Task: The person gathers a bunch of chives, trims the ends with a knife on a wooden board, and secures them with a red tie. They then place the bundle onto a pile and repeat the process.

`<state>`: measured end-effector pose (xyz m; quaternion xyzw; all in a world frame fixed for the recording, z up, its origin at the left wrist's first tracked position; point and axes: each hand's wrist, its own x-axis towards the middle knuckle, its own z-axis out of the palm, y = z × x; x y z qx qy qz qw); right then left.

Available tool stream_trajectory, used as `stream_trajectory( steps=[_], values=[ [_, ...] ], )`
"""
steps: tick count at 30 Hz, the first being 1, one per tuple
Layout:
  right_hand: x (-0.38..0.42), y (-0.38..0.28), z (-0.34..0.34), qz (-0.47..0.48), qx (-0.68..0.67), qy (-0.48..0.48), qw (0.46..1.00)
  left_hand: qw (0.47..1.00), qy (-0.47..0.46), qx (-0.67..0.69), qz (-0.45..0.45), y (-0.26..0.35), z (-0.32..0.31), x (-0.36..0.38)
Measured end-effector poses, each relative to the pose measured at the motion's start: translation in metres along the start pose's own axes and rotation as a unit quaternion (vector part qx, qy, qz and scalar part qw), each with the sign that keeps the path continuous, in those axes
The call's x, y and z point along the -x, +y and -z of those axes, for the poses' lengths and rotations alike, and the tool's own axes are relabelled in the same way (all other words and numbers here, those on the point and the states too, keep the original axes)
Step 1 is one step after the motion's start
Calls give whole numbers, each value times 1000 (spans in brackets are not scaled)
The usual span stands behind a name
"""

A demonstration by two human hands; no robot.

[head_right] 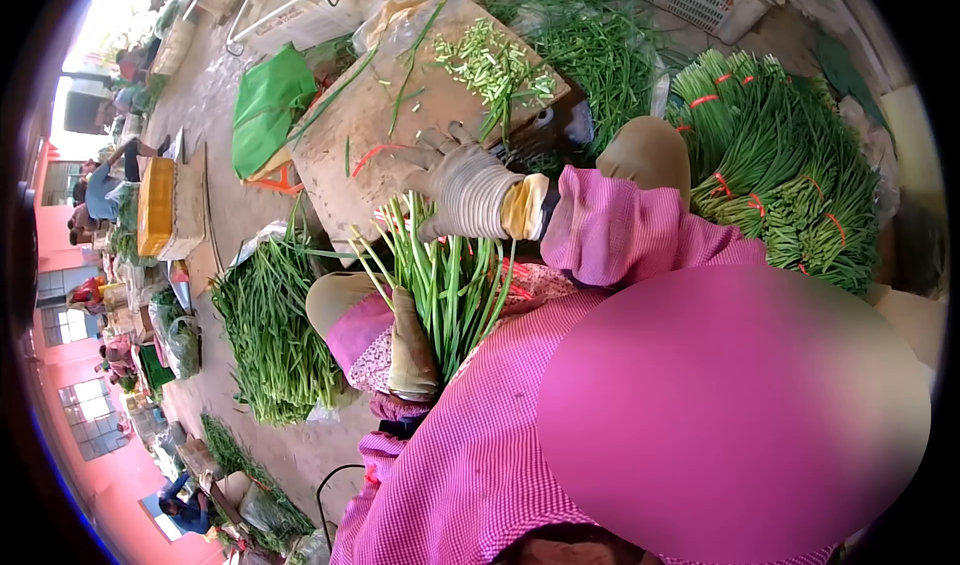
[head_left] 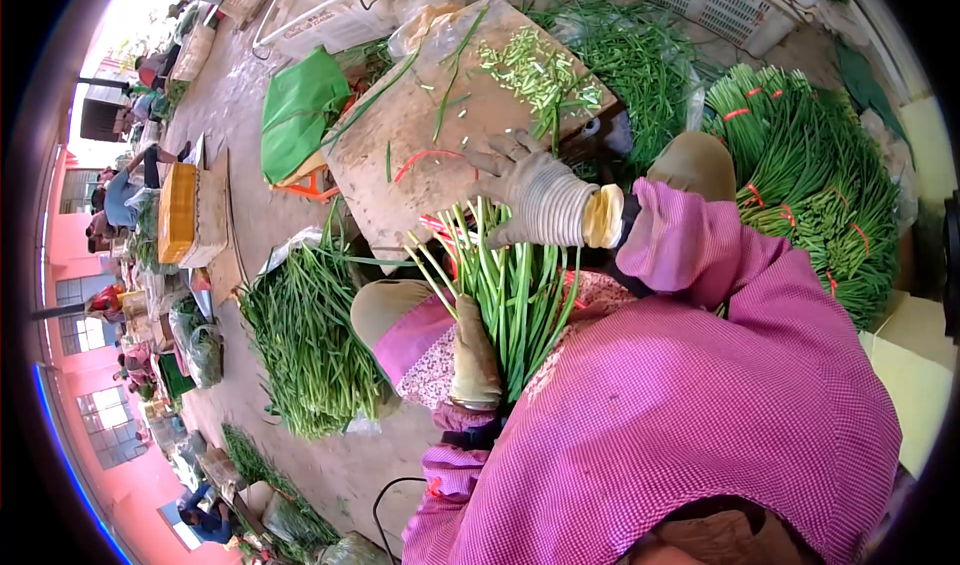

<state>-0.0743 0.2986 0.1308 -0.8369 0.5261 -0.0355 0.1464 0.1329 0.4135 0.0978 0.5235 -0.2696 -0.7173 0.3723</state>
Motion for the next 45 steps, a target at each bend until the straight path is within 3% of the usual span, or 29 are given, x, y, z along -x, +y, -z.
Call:
stream_trajectory(
  steps=[2,5,8,10,12,13,15,18,19,20,22,23,24,26,28,29,32,34,36,37,38,39,42,44,45],
  values=[
    [-3,8,-7,-17,-43,-13,999,1000,-6,6,0,4,-6,4],
    [-13,23,-26,-21,-250,-40,967,1000,-17,-4,9,6,-7,5],
    [-27,38,-33,-40,-143,-26,989,999,-14,33,21,8,-10,6],
    [-17,39,-18,-21,-144,15,989,999,-12,38,28,7,-8,5],
    [-7,37,-10,85,-297,31,951,999,-6,23,32,10,-9,6],
    [-11,38,-22,76,-189,-14,979,999,-13,25,35,9,-9,5],
    [-17,36,-26,70,-162,-53,983,999,-22,26,40,9,-9,5],
    [-27,51,-35,80,-176,-15,981,999,-30,16,29,6,-10,6],
    [-27,55,-12,-40,0,-39,998,999,-28,24,30,8,-12,8],
    [-28,58,0,-158,175,-61,970,999,-25,32,32,10,-14,10],
    [-16,77,5,-95,135,264,950,999,-27,-10,33,10,-4,8],
    [-13,76,5,-85,112,304,942,997,-29,-55,38,8,1,6],
    [-7,64,7,-87,110,302,943,997,-29,-56,41,5,3,7],
    [4,34,11,53,-19,110,992,998,-18,-39,49,1,4,2],
    [24,13,5,164,-27,120,979,998,-8,-29,57,-2,3,-1],
    [23,9,0,144,-6,31,989,998,0,-29,59,-2,3,-1],
    [24,10,-13,176,-21,75,981,997,17,-64,45,3,-2,2],
    [24,7,-11,175,-8,53,983,987,29,-154,18,6,-4,4],
    [17,9,-26,145,-3,56,988,990,14,-138,31,-1,1,-1],
    [10,9,-39,75,126,125,981,995,7,-91,35,-6,2,-4],
    [6,27,-50,35,171,179,968,998,0,-44,40,-10,3,-4],
    [1,41,-24,-64,122,69,988,998,-3,-36,45,-10,5,-3],
    [3,97,7,-172,304,255,902,999,-2,-23,31,-3,-1,2],
    [5,94,-2,-208,90,310,923,999,-1,-16,29,-6,2,0],
    [0,96,-18,-191,-146,173,955,999,-9,-21,28,-6,3,-1]
  ],
)
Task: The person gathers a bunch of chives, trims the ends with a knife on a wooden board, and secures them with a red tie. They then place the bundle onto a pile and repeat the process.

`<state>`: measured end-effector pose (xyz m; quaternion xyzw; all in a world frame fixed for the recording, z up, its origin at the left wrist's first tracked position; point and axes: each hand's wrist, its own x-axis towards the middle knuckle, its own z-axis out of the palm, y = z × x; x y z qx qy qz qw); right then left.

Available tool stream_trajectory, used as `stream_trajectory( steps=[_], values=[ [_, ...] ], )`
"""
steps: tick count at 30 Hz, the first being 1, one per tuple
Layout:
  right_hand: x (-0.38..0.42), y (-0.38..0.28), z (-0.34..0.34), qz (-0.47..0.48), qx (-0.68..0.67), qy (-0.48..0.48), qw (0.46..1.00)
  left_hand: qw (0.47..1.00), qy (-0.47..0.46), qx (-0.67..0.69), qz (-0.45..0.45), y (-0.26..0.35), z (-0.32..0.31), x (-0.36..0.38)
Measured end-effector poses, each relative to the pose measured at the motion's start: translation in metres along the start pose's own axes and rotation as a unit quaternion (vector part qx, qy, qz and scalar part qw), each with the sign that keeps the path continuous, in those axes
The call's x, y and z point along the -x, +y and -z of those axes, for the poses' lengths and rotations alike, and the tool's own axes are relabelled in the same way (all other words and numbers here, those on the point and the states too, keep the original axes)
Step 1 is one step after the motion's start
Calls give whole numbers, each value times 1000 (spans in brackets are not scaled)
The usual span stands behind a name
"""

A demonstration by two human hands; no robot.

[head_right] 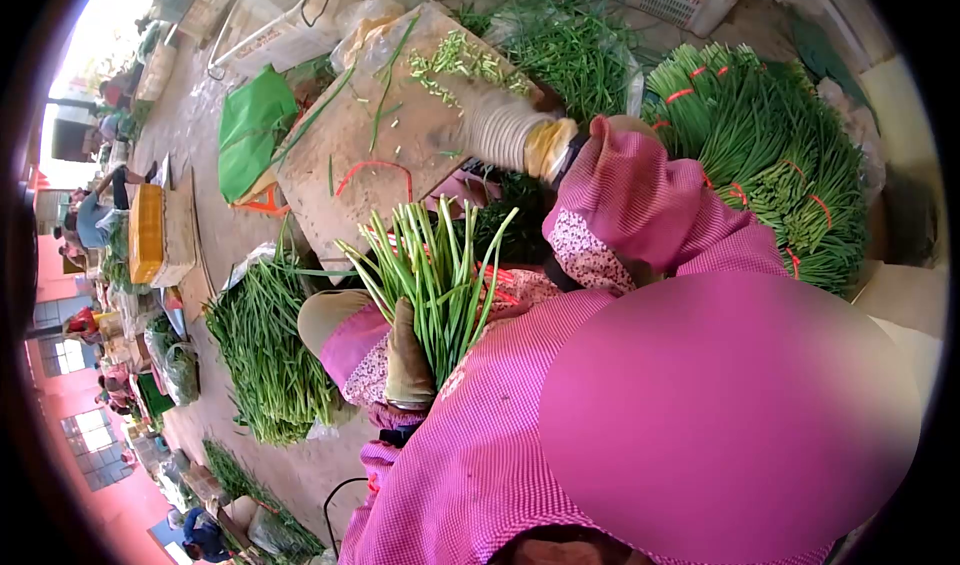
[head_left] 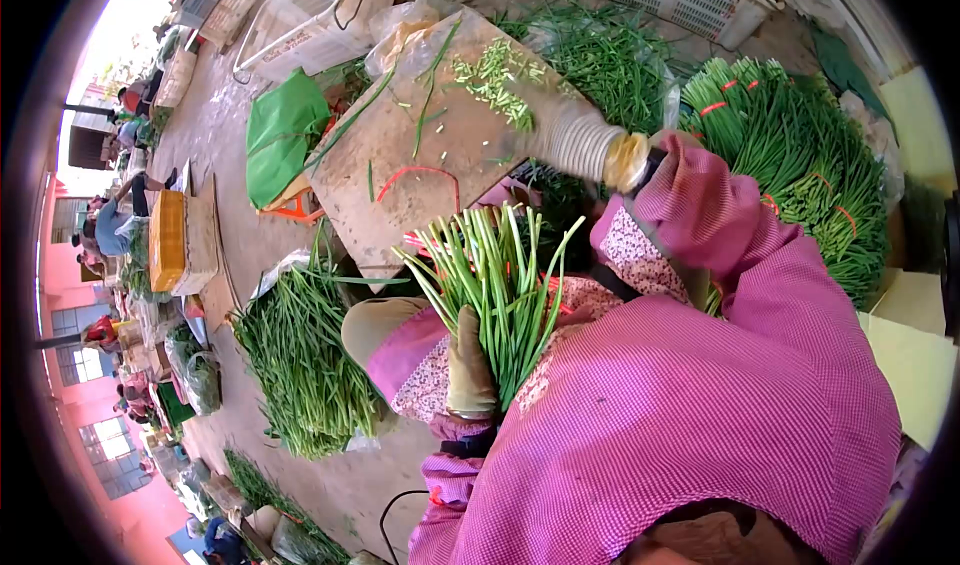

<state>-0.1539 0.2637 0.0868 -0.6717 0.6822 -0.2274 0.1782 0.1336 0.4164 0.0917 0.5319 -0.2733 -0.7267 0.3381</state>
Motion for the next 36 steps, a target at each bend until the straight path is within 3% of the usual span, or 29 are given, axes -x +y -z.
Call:
stream_trajectory(
  steps=[3,5,6,7,10,11,12,13,15,16,18,19,21,23,24,25,27,29,31,32,35,36],
  values=[
    [41,-38,-12,105,-118,-123,980,1000,-3,-17,-8,4,-5,1],
    [44,-40,-35,112,-38,-140,983,996,0,-94,-9,8,-4,4],
    [37,-57,6,107,74,-189,973,997,2,-72,-1,8,-5,6],
    [23,-26,-14,84,244,-165,952,996,9,-85,-16,10,-7,8],
    [19,7,26,14,93,18,995,998,30,-54,-31,10,-4,9],
    [26,24,37,53,71,-47,995,999,40,-30,-12,10,-2,10],
    [41,-13,78,-15,5,-222,975,999,47,-7,4,12,-1,10],
    [43,-3,65,153,40,-371,915,998,51,-23,-12,13,-1,9],
    [80,-13,47,50,-7,-438,897,999,27,-6,-17,9,3,6],
    [90,-2,17,116,-133,-415,892,1000,7,-16,-10,4,8,2],
    [98,-14,-5,6,-201,-319,926,998,6,-40,-45,6,0,3],
    [91,-35,8,-60,-154,-157,974,997,-2,-48,-63,10,-8,7],
    [65,-50,16,41,-32,92,994,998,8,-42,-50,-1,-2,5],
    [49,-74,19,153,21,90,984,996,-7,-61,-68,-11,3,-1],
    [43,-86,10,136,-4,27,990,995,-6,-60,-84,-17,4,-5],
    [35,-97,9,126,-15,-147,981,995,-9,-60,-86,-17,2,-6],
    [27,-110,-10,170,29,-230,958,988,-19,-107,-106,-20,2,-5],
    [14,-95,-39,279,56,-213,935,989,-14,-109,-100,-20,2,-3],
    [-3,-101,-16,30,175,-157,972,991,14,-95,-93,-18,3,-2],
    [-6,-89,-2,28,176,-159,971,994,15,-71,-83,-15,3,1],
    [7,-21,56,180,374,-20,910,997,41,-39,-52,3,2,10],
    [21,-28,74,41,170,-168,970,997,39,-54,-38,9,2,12]
  ],
)
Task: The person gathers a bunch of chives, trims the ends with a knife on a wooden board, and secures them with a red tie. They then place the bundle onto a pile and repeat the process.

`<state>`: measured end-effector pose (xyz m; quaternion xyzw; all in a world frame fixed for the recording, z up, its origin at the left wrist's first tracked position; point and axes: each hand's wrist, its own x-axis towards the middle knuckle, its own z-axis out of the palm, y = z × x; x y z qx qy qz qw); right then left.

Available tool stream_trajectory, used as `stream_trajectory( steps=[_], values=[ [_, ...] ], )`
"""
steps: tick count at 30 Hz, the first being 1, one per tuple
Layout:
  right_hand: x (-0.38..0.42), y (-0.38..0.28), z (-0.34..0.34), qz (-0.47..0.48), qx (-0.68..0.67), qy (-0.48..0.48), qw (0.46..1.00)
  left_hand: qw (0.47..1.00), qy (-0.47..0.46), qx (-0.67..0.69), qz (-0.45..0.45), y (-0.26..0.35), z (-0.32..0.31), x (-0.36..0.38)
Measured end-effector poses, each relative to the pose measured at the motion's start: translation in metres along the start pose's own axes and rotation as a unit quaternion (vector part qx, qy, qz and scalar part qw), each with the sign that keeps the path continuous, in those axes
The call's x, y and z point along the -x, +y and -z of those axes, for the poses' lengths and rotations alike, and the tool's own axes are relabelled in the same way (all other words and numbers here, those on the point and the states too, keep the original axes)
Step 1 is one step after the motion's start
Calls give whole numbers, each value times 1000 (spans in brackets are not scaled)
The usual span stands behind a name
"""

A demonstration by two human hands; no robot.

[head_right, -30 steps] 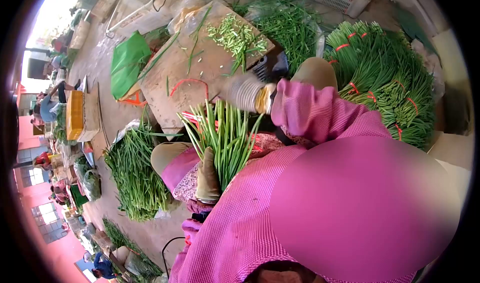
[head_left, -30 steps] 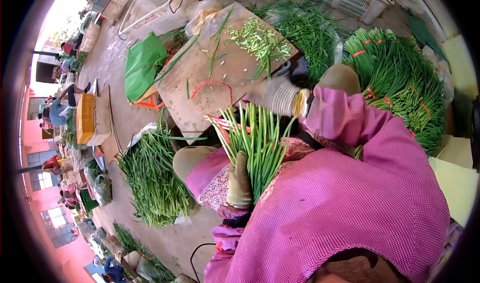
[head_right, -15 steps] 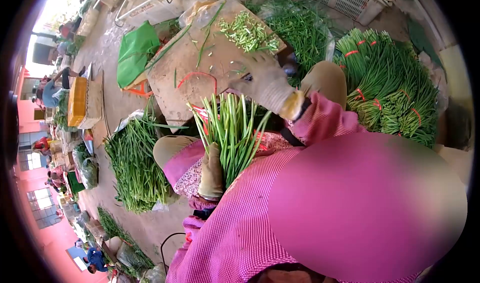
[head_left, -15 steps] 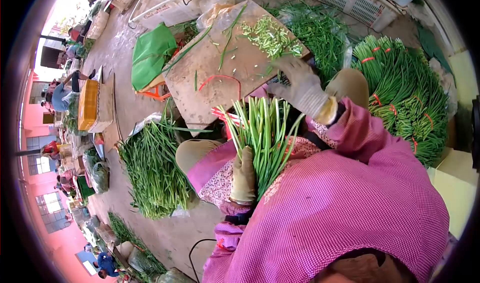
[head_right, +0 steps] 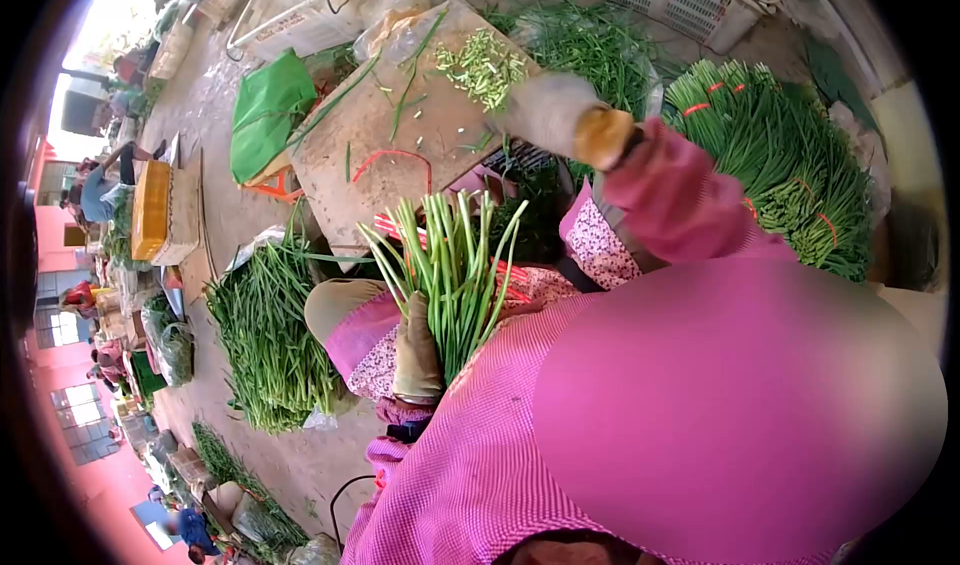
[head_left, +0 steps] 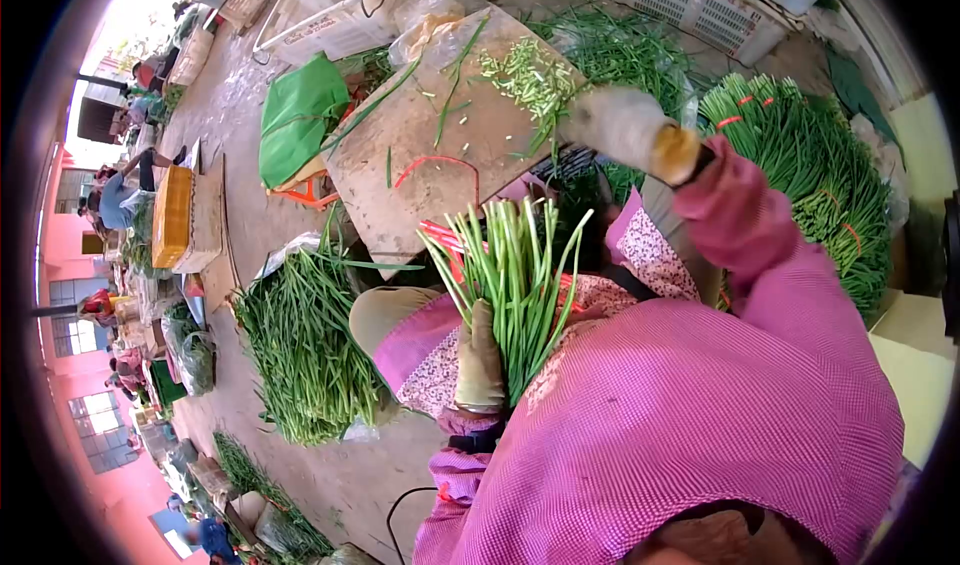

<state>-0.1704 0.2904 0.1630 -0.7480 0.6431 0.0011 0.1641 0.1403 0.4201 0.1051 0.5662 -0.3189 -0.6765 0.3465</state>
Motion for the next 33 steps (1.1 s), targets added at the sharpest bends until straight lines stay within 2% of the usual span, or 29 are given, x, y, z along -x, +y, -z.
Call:
stream_trajectory(
  steps=[1,3,6,7,8,9,10,11,13,14,15,17,18,19,20,21,23,24,25,26,27,29,30,31,33],
  values=[
    [20,-6,8,-77,-236,-148,957,999,7,-38,4,0,6,-5],
    [25,3,-59,61,-119,-266,955,999,-14,9,29,1,7,-3],
    [38,-19,-159,88,-438,-282,849,997,-66,30,-3,-16,14,-13],
    [32,-30,-182,79,-522,-289,798,998,-46,30,6,-6,1,-6],
    [34,-54,-176,86,-702,-259,658,998,-58,-10,-27,-9,2,-7],
    [32,-80,-159,88,-844,-216,483,994,-70,-51,-60,-15,5,-10],
    [29,-95,-138,30,-895,-248,370,988,-57,-103,-96,-21,6,-15],
    [18,-99,-141,41,-892,-224,391,988,-79,-115,-60,-9,3,-6],
    [14,-118,-129,51,-899,-215,377,995,-75,-63,12,-4,7,-2],
    [18,-118,-118,55,-884,-159,436,994,-86,-67,-12,-11,16,-8],
    [14,-119,-123,57,-884,-160,436,992,-96,-69,-36,-19,24,-14],
    [5,-123,-139,61,-895,-199,395,972,-52,-198,-119,4,16,-1],
    [6,-123,-138,77,-888,-183,416,973,-49,-175,-140,10,15,3],
    [8,-123,-136,77,-888,-183,416,977,-60,-144,-147,16,14,1],
    [11,-123,-136,68,-902,-178,388,987,-66,-105,-101,22,11,8],
    [14,-122,-130,96,-903,-154,390,994,-72,-65,-55,38,-2,19],
    [19,-120,-118,151,-903,-103,389,988,-84,-101,-79,37,-19,23],
    [20,-124,-115,110,-902,-70,412,986,-88,-120,-81,23,-17,16],
    [16,-133,-123,26,-902,-118,414,956,-60,-248,-146,5,-14,10],
    [11,-141,-131,-60,-898,-163,405,952,-49,-257,-157,-9,-9,0],
    [12,-146,-127,-59,-898,-163,404,950,-43,-261,-163,-14,-9,-6],
    [13,-150,-119,-62,-878,-123,459,959,-38,-229,-163,-20,-8,-17],
    [0,-152,-140,-48,-867,-97,486,968,-38,-192,-155,-22,-8,-21],
    [-5,-152,-141,-48,-868,-97,485,968,-39,-193,-154,-28,-4,-28],
    [-14,-151,-143,-127,-787,-93,597,986,-53,-131,-91,-42,6,-41]
  ],
)
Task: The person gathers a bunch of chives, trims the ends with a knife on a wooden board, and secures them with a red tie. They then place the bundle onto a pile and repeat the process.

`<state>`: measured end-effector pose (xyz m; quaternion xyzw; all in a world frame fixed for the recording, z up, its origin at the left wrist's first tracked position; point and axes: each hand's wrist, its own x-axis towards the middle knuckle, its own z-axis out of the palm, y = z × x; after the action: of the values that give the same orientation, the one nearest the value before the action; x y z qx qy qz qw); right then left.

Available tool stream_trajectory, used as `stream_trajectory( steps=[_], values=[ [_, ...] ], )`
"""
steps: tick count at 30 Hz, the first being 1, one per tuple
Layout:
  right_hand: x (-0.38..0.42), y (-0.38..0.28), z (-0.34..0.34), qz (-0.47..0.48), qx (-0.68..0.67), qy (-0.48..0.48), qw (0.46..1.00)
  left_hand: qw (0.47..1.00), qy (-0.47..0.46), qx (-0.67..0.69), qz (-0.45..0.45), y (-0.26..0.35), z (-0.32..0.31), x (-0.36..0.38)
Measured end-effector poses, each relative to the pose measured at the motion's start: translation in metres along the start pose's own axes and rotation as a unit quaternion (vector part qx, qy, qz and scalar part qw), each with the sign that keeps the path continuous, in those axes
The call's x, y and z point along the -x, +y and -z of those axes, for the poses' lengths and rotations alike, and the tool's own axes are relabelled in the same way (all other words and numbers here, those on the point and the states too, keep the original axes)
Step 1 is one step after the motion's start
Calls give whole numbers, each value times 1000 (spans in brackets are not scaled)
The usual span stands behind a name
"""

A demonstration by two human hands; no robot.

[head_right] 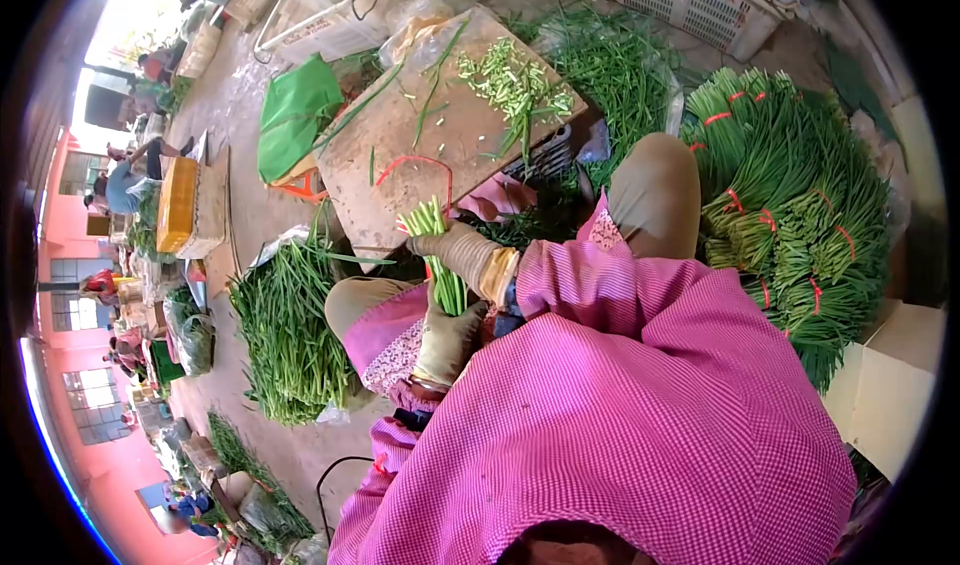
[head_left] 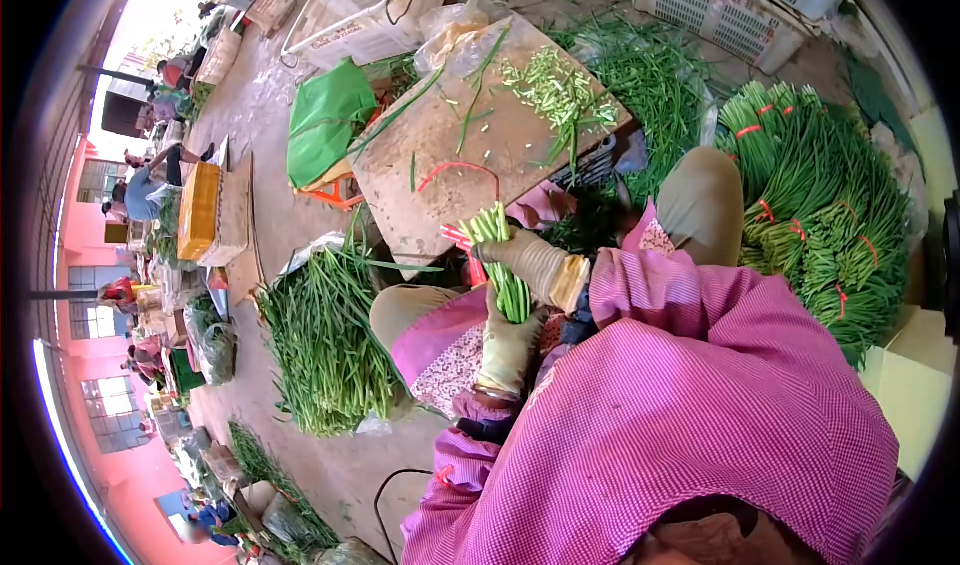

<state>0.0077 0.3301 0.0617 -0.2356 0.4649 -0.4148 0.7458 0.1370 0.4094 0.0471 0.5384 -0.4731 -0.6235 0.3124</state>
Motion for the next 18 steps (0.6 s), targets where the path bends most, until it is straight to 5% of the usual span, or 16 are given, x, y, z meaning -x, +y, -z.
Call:
stream_trajectory(
  steps=[2,4,8,9,11,14,16,18],
  values=[
    [-27,12,-1,45,-13,55,997,1000,8,-25,11,8,-1,0],
    [-54,4,8,-25,102,128,986,992,-35,-66,104,22,5,-2],
    [-83,-42,62,35,16,124,992,969,-121,70,203,65,20,9],
    [-151,-44,106,211,268,244,908,960,-122,141,210,53,31,12],
    [-93,-95,96,261,74,250,930,929,-120,236,257,51,46,16],
    [-60,-116,83,248,142,188,940,914,-107,291,262,39,59,14],
    [-47,-97,62,335,298,127,884,911,-109,307,253,31,61,8],
    [-30,-76,37,514,419,19,748,900,-133,321,263,27,61,4]
  ],
)
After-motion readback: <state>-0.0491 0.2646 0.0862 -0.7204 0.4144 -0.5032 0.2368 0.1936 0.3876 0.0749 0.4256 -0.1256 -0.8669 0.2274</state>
